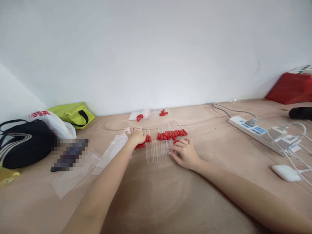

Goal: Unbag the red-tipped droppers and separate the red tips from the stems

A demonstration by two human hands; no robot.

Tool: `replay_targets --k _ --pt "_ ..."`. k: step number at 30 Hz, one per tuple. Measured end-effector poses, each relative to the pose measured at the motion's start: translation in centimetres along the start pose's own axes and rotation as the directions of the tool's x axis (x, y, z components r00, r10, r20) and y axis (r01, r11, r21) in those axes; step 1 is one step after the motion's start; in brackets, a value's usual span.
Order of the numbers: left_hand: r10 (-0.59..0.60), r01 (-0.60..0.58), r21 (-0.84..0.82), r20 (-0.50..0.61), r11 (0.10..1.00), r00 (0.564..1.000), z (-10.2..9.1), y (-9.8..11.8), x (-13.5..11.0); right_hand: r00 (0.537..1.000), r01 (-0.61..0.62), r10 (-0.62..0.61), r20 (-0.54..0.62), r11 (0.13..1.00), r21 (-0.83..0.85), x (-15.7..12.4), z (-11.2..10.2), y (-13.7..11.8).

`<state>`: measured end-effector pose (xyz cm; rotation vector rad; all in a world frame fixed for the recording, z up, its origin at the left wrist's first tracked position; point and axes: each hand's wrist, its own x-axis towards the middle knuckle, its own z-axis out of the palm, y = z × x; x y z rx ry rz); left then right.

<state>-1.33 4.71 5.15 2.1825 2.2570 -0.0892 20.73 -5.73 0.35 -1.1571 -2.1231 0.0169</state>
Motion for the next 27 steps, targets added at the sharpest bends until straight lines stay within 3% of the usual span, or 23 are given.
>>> replay_targets --k 5,8,11,14,17,20,23,27 --pt "0.0 -0.001 -0.025 -0.037 1.0 0.999 0.6 0.9 0.6 0.993 -0.015 0.012 -0.116 1.0 -0.023 -0.6 -0.3 0.4" --pt "-0.023 0.017 -0.056 -0.113 0.998 0.993 0.0 1.2 0.1 0.987 -0.028 0.024 -0.157 0.999 -0.022 -0.8 -0.3 0.6" --pt "-0.005 -0.014 -0.082 -0.232 0.997 0.973 -0.8 1.0 -1.9 0.981 -0.033 0.029 -0.19 0.999 -0.014 -0.9 -0.1 0.8" --pt "0.157 -0.196 -0.112 -0.288 0.974 0.945 -0.6 0.3 -5.6 0.972 -0.016 0.017 -0.234 1.0 0.007 -0.9 -0.2 0.8" --pt "0.405 -0.554 -0.233 -0.473 0.799 0.782 1.1 -0.4 -9.3 0.973 0.062 -0.061 -0.224 0.998 -0.001 -0.9 -0.5 0.3" --pt "0.488 -0.715 -0.215 -0.601 0.665 0.634 3.2 -0.5 -11.7 0.969 0.185 -0.188 -0.158 0.982 -0.035 -0.8 -0.8 -0.4" --pt "0.511 -0.782 -0.203 -0.656 0.589 0.555 4.4 0.0 -12.4 0.952 0.271 -0.278 -0.129 0.96 -0.073 -0.8 -0.4 -1.0" --pt "0.528 -0.829 -0.216 -0.681 0.516 0.507 4.6 0.5 -12.3 0.93 0.33 -0.343 -0.134 0.938 -0.108 -0.7 0.3 -1.3"
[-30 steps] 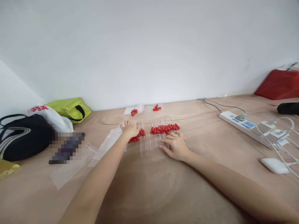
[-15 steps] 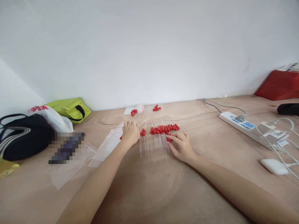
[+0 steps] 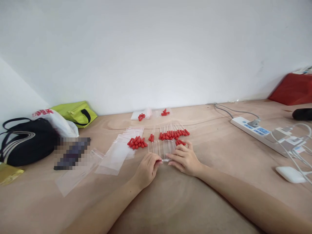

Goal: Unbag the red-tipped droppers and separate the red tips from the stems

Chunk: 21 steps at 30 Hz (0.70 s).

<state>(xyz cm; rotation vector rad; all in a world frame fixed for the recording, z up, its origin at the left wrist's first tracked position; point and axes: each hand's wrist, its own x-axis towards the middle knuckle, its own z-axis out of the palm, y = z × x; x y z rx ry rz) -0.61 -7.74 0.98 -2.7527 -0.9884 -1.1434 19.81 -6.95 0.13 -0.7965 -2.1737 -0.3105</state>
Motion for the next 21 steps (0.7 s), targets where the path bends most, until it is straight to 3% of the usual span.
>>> replay_targets --k 10,21 --pt "-0.009 -0.002 0.119 0.092 0.993 0.996 -0.7 -0.2 0.1 0.993 -0.041 0.042 0.11 0.999 -0.014 -0.5 -0.7 -0.1" --pt "0.058 -0.067 0.1 0.095 0.993 0.994 -1.1 0.3 0.3 0.998 -0.025 0.021 0.067 0.998 0.06 -0.6 -0.7 0.1"
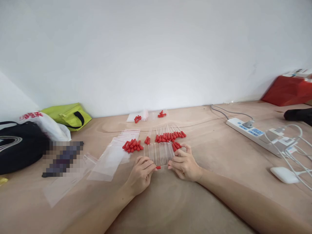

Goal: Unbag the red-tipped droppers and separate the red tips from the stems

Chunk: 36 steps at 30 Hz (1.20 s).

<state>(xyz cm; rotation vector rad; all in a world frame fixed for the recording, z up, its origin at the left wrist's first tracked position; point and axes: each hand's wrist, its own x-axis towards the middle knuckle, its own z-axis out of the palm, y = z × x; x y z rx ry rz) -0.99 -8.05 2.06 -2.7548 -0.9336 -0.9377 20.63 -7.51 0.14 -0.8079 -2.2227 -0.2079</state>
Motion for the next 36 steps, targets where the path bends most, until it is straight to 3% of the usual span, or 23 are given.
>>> replay_targets --k 13,17,19,21,23,28,31,36 --pt "-0.026 0.026 -0.003 -0.07 1.0 0.997 0.4 0.0 -0.8 0.999 -0.029 0.029 0.043 0.999 0.014 -0.3 0.1 0.1" --pt "-0.15 0.145 -0.055 -0.109 0.988 0.983 -0.2 -1.0 -1.3 0.996 -0.087 0.086 0.016 0.996 0.031 -0.3 -0.2 0.6" --pt "-0.329 0.328 -0.034 -0.177 0.944 0.928 -1.2 -2.4 -1.4 0.985 -0.17 0.171 -0.014 0.985 0.034 -0.3 -0.4 1.0" --pt "-0.511 0.534 0.0 -0.292 0.845 0.808 -2.3 -4.3 -1.3 0.962 -0.266 0.268 -0.044 0.963 0.04 0.0 -0.5 1.4" --pt "-0.616 0.661 0.027 -0.337 0.75 0.712 -3.3 -6.4 -0.9 0.943 -0.325 0.327 -0.067 0.945 0.042 0.4 -0.3 1.5" --pt "-0.823 0.832 0.033 -0.132 0.554 0.553 -4.1 -10.3 1.5 0.932 -0.362 0.359 -0.052 0.931 -0.045 2.8 1.1 0.6" --pt "-0.86 0.864 0.076 -0.088 0.497 0.503 -3.9 -11.0 2.6 0.937 -0.348 0.349 -0.022 0.926 -0.146 4.3 2.1 -0.1" --pt "-0.854 0.837 0.194 0.006 0.512 0.521 -3.2 -11.1 2.4 0.935 -0.32 0.348 0.064 0.91 -0.264 5.2 3.5 -1.2"
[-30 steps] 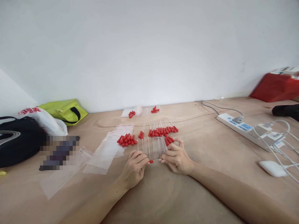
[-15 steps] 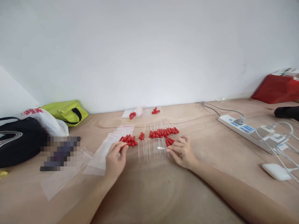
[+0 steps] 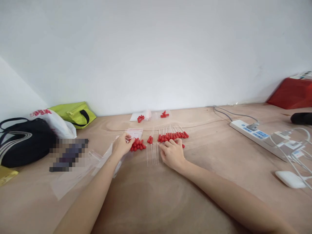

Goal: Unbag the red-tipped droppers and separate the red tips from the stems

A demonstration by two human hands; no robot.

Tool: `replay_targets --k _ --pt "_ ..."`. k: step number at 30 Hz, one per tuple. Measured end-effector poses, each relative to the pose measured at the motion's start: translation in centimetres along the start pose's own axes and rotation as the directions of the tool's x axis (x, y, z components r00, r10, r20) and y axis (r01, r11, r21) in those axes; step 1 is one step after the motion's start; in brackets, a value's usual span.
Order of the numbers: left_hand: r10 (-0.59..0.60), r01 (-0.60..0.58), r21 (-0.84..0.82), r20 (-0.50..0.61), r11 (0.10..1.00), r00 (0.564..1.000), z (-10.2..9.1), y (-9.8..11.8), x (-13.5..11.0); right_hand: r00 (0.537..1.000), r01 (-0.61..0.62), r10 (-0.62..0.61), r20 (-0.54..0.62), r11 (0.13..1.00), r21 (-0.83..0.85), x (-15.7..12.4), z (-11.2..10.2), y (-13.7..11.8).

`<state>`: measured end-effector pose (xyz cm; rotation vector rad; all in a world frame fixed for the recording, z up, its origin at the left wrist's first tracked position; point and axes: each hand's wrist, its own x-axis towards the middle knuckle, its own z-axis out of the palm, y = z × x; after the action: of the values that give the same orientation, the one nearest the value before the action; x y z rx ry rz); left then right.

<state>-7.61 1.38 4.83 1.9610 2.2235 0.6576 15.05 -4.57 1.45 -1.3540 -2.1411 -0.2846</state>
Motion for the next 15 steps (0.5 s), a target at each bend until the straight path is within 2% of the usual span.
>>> replay_targets --k 2,6,10,13,15 --pt "-0.008 0.008 0.005 0.022 1.0 1.0 0.1 -0.3 0.0 0.999 0.002 -0.002 0.049 1.0 0.0 -0.1 0.2 -0.4" --pt "-0.044 0.044 0.018 -0.008 0.999 0.999 0.0 -0.6 0.3 0.991 0.01 -0.013 0.13 1.0 0.028 -0.3 -0.1 -1.0" --pt "-0.049 0.05 0.037 -0.036 0.998 0.998 -0.3 -0.5 0.2 0.991 0.002 -0.015 0.134 0.995 0.096 -0.5 -0.9 -0.7" --pt "0.05 -0.039 0.113 -0.096 0.993 0.994 -0.3 0.3 -0.3 0.997 -0.025 0.013 0.074 0.988 0.152 -1.1 -1.7 0.7" --pt "0.142 -0.124 0.185 -0.088 0.975 0.986 -0.2 1.4 -0.5 0.999 -0.043 0.04 0.021 0.987 0.154 -1.8 -2.2 2.1"
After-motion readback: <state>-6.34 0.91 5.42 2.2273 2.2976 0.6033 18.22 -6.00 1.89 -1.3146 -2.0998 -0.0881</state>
